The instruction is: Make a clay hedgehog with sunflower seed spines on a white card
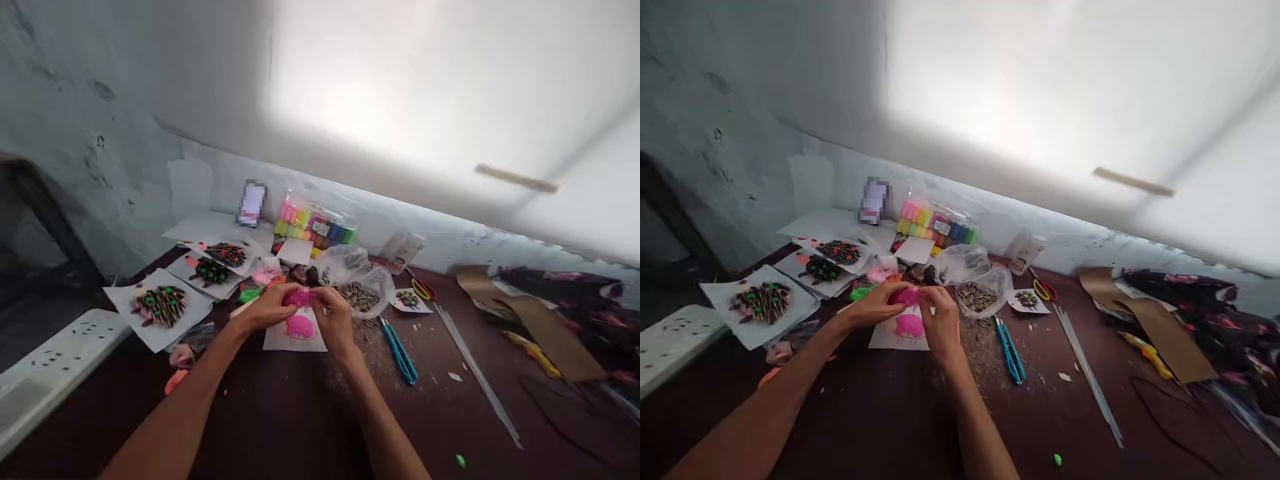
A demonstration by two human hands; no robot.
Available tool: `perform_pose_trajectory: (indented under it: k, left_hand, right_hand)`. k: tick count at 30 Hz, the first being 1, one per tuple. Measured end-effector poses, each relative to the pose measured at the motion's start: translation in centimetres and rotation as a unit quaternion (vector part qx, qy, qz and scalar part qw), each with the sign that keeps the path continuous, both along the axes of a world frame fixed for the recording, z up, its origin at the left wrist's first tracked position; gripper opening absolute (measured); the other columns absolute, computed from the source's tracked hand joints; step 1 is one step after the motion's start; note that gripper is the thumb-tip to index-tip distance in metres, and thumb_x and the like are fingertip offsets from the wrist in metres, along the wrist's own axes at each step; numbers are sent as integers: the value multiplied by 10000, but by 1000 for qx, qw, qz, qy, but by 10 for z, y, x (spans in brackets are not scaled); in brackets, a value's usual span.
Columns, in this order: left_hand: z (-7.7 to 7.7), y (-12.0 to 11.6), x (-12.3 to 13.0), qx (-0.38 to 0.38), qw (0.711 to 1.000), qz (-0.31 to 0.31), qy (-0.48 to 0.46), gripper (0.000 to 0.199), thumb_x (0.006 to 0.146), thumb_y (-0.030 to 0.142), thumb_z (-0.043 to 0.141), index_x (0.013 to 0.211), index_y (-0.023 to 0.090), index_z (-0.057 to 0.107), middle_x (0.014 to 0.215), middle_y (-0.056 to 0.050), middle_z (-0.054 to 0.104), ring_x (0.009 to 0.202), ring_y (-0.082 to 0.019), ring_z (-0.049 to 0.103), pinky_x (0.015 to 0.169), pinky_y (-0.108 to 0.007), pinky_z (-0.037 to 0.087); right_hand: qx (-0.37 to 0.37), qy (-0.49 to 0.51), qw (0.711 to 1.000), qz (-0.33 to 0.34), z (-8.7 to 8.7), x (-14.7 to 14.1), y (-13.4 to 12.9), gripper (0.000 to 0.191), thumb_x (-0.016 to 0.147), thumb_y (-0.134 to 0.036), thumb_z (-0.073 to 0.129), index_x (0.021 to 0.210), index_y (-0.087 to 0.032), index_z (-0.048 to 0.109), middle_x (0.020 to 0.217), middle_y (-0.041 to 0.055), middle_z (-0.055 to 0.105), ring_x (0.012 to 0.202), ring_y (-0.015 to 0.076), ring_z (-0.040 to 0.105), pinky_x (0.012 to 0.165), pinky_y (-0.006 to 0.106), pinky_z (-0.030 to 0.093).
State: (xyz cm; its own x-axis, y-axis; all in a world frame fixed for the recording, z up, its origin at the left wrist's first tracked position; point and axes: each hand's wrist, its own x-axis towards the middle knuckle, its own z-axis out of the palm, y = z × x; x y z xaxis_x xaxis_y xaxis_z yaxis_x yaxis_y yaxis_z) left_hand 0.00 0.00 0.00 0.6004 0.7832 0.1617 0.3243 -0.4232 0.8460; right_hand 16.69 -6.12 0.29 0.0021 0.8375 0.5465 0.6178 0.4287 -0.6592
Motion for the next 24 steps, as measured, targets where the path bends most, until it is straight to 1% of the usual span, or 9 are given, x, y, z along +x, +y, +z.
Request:
perform_pose_trajectory:
  k: [2,3,6,9,11,16,20,24]
  left_hand:
    - [-1,1,1,-28,999,-12,-17,338,787,312,500,1045,156,653,918,-34,657,824,-182,588,753,-276,477]
    - [-2,1,1,-36,999,-15,-25,332,822,355,478,1021,158,656,909,-36,655,821,-183,587,739,-276,478]
    - [-5,3,2,-36,998,-7,-43,398,891,456,401,932,154,657,897,-46,655,838,-187,578,736,-277,476]
    - [-8,5,3,-27,999,-8,-41,422,899,475,389,897,148,655,879,-43,656,844,-184,568,757,-277,470]
    - [-8,5,3,-29,999,-15,-39,429,897,482,390,877,146,656,861,-38,651,829,-180,562,757,-278,465]
    - [-7,3,3,-40,998,-21,-39,452,886,512,409,863,134,655,745,-16,591,707,-155,505,657,-260,431]
    - [-7,2,3,-41,998,-23,-38,449,883,520,428,811,133,645,700,-5,547,672,-139,466,606,-239,394]
    - [-8,1,3,-58,997,-30,-46,442,866,534,471,797,134,644,677,6,522,641,-122,449,570,-218,379]
  right_hand:
    - [0,-4,1000,-4,0,1,0,147,878,-174,536,896,-207,677,882,29,671,780,146,617,712,238,472]
    - [0,-6,1000,-5,0,1,0,141,880,-184,540,883,-211,679,868,26,670,773,147,616,707,240,473]
    - [-4,-11,1000,4,-2,1,0,125,886,-215,564,881,-217,690,873,27,680,790,153,626,716,245,480]
    - [-12,-18,1000,9,-6,1,0,139,887,-217,579,942,-224,706,924,34,693,805,153,638,735,246,488]
    - [-21,-33,999,5,-9,2,-1,170,888,-208,577,990,-228,712,949,36,694,783,146,639,733,245,489]
    - [-30,-94,995,-18,-10,4,-3,209,906,-217,574,1064,-233,709,973,35,678,744,126,629,717,232,471]
    - [-31,-181,982,-41,-9,2,-4,168,914,-233,598,1032,-238,717,912,30,674,747,134,611,689,226,437]
    - [-7,-260,964,-58,-9,0,-4,133,930,-235,583,946,-219,714,845,33,674,769,153,603,697,242,404]
